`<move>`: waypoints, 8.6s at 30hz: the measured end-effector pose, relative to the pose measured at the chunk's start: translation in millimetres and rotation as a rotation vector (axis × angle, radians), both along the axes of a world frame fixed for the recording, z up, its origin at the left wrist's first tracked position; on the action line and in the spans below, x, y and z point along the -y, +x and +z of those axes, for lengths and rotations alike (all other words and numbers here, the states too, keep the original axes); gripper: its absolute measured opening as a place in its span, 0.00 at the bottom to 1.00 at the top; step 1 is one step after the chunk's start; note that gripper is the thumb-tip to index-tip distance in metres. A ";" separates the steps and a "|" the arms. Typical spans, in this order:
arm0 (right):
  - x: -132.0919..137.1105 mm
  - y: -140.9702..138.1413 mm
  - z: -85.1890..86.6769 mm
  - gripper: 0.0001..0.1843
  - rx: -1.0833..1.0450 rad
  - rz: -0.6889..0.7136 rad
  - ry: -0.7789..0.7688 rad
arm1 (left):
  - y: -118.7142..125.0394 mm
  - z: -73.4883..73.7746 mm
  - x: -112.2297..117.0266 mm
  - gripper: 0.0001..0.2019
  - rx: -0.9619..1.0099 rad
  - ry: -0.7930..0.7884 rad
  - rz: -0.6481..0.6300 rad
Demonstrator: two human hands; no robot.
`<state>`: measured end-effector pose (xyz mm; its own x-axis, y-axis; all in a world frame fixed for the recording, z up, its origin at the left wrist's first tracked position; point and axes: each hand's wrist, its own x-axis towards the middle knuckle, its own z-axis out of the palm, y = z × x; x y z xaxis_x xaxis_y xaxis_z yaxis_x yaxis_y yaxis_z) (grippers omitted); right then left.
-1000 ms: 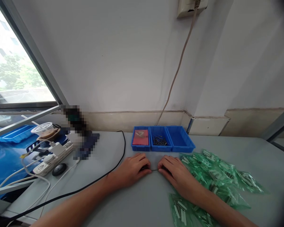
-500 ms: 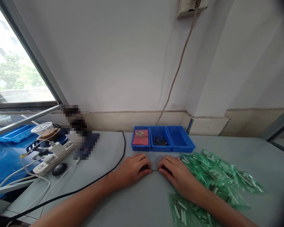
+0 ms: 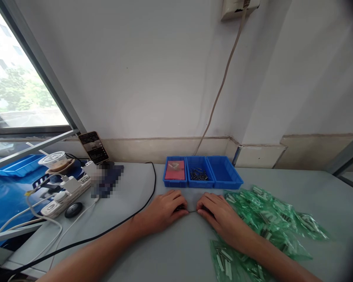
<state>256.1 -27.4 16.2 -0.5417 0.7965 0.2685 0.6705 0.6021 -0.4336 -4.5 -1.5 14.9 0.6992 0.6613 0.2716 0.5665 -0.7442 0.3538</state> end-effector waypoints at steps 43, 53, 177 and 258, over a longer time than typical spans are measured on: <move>0.7 -1.0 1.1 0.08 0.006 -0.008 -0.031 | -0.2 -0.1 0.0 0.05 -0.003 -0.009 0.001; 0.4 -0.7 -1.5 0.08 -0.003 -0.003 -0.051 | 0.4 1.2 0.7 0.05 -0.019 -0.009 0.009; -2.2 -1.9 -11.5 0.12 0.071 0.055 0.279 | 1.6 4.2 1.1 0.05 -0.006 -0.018 0.009; 0.1 -3.9 -11.8 0.14 0.073 0.044 0.341 | -0.1 0.1 -0.6 0.05 -0.007 -0.010 -0.004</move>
